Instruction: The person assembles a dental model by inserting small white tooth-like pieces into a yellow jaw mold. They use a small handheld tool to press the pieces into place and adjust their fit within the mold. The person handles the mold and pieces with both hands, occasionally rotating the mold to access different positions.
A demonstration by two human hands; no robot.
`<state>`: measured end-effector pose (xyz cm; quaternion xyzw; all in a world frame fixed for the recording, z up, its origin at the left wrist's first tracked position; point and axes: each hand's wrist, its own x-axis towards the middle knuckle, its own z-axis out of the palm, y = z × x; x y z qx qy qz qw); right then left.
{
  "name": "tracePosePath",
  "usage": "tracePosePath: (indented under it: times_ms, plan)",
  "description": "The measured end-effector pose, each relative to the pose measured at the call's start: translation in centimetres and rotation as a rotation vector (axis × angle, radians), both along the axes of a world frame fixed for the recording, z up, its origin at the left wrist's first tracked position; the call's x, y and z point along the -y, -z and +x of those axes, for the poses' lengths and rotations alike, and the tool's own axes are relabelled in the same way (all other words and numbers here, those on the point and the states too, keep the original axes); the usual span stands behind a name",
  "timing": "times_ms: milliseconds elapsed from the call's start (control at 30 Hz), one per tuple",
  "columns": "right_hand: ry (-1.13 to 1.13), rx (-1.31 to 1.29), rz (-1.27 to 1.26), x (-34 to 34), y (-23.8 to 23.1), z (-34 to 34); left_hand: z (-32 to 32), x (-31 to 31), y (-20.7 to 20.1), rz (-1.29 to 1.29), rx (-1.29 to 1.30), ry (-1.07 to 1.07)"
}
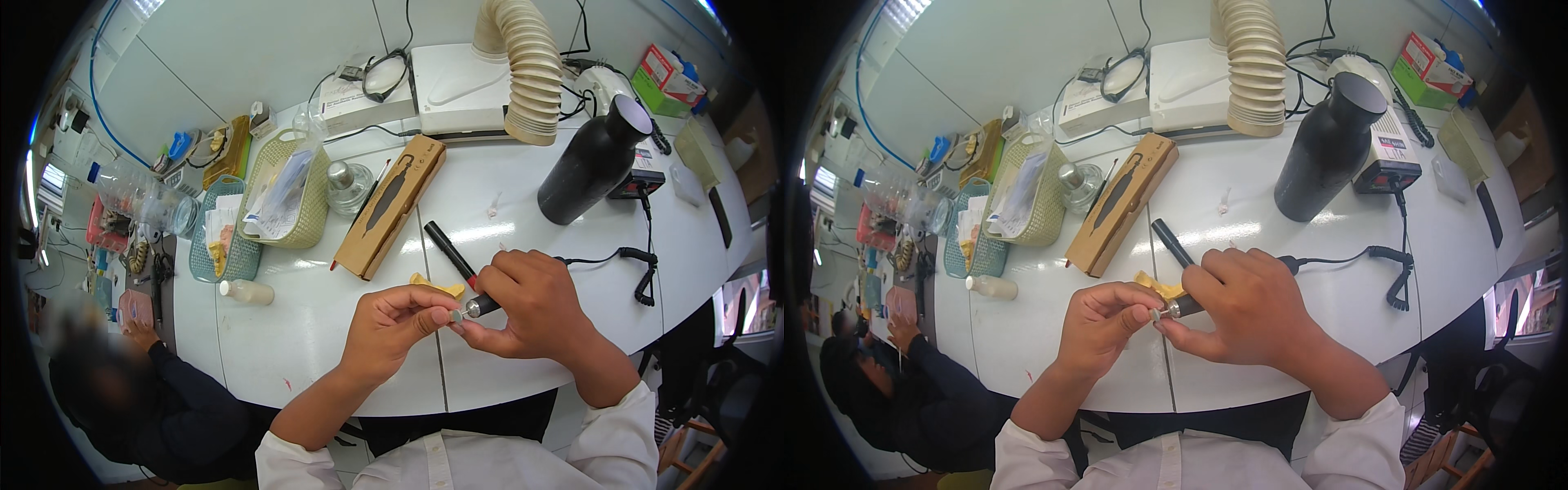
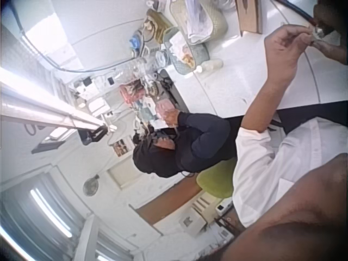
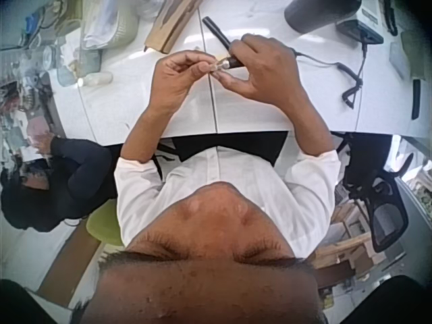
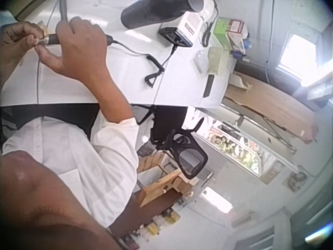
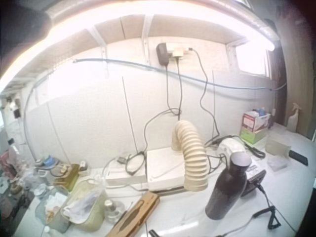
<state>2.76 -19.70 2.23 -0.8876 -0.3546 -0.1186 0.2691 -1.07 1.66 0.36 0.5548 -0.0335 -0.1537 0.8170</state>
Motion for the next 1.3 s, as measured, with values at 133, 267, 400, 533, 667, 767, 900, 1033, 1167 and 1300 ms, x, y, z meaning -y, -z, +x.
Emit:
tracePosePath:
  times_ms: [133, 267, 400, 533, 667, 767, 900, 1033, 1167, 1300]
  plan:
    - [-0.008, -0.003, 0.001, 0.01, 0.07, 0.01, -0.02, -0.02, 0.10, -0.004, -0.007, 0.000]
    - [0.002, 0.015, 0.044, -0.14, 0.16, 0.06, -0.03, 0.00, 0.16, -0.005, -0.006, -0.005]
    - [-0.013, -0.004, 0.004, 0.02, 0.04, -0.01, -0.04, -0.04, 0.10, -0.026, -0.025, 0.005]
    - [-0.012, 0.002, 0.022, -0.05, 0.07, 0.01, -0.06, 0.01, -0.04, -0.014, -0.016, -0.004]
    - [-0.001, 0.023, 0.040, -0.06, 0.17, 0.07, -0.11, 0.01, 0.11, -0.020, -0.016, -0.005]
    - [-0.022, -0.016, -0.029, 0.09, -0.14, -0.03, -0.08, -0.03, 0.00, -0.021, -0.022, 0.003]
    - [-0.004, 0.028, 0.059, -0.17, 0.20, 0.09, -0.18, 0.00, 0.36, -0.044, -0.036, -0.015]
    - [-0.004, 0.039, 0.074, -0.20, 0.31, 0.07, -0.15, -0.03, 0.54, -0.068, -0.021, -0.003]
    - [-0.013, 0.038, 0.066, -0.20, 0.20, 0.05, -0.18, -0.09, 0.65, -0.076, -0.036, 0.009]
    - [-0.017, 0.024, 0.071, -0.24, 0.16, 0.04, -0.14, -0.14, 0.81, -0.133, -0.064, 0.027]
